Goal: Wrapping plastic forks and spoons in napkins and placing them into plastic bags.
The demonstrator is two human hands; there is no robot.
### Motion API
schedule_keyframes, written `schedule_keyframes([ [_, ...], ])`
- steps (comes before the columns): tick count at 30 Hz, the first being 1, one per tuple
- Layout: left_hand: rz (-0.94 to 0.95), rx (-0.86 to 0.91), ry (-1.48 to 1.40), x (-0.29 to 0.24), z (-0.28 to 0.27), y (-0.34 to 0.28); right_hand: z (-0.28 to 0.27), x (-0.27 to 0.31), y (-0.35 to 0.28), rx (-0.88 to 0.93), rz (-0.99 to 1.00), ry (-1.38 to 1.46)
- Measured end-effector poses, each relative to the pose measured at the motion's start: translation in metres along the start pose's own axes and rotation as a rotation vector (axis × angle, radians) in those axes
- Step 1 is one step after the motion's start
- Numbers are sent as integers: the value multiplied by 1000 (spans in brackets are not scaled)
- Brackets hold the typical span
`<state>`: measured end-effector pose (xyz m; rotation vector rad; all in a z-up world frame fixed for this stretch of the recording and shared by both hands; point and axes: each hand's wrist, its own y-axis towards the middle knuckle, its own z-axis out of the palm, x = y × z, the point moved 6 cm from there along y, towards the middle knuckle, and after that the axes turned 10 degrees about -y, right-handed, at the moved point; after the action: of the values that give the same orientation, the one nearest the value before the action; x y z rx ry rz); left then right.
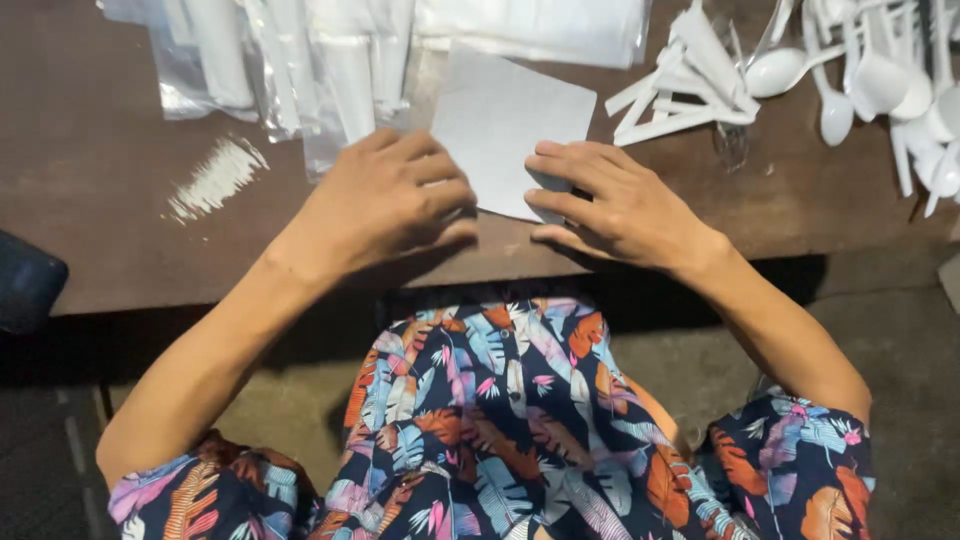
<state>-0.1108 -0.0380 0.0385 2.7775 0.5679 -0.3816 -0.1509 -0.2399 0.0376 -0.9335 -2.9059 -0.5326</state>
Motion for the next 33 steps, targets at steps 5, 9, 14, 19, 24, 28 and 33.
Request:
schedule_keyframes([
  [5,-8,-146,-214,13,0,3,8,-11,-6,-37,-1,128],
  [9,-81,-85,-14,24,18,10,16,-16,3,9,72,-79],
  [14,-46,-88,94,14,19,7,18,-22,0,66,80,-121],
  [19,-67,-73,143,9,16,12,12,-27,-4,40,94,-72],
  [24,-48,-62,70,12,5,36,-14,-45,-11,-125,87,-94],
  [28,-33,-87,-7,23,1,80,-42,-96,-36,-255,207,-77],
  [33,59,-207,67,57,16,159,-65,-197,-72,-356,542,-245],
])
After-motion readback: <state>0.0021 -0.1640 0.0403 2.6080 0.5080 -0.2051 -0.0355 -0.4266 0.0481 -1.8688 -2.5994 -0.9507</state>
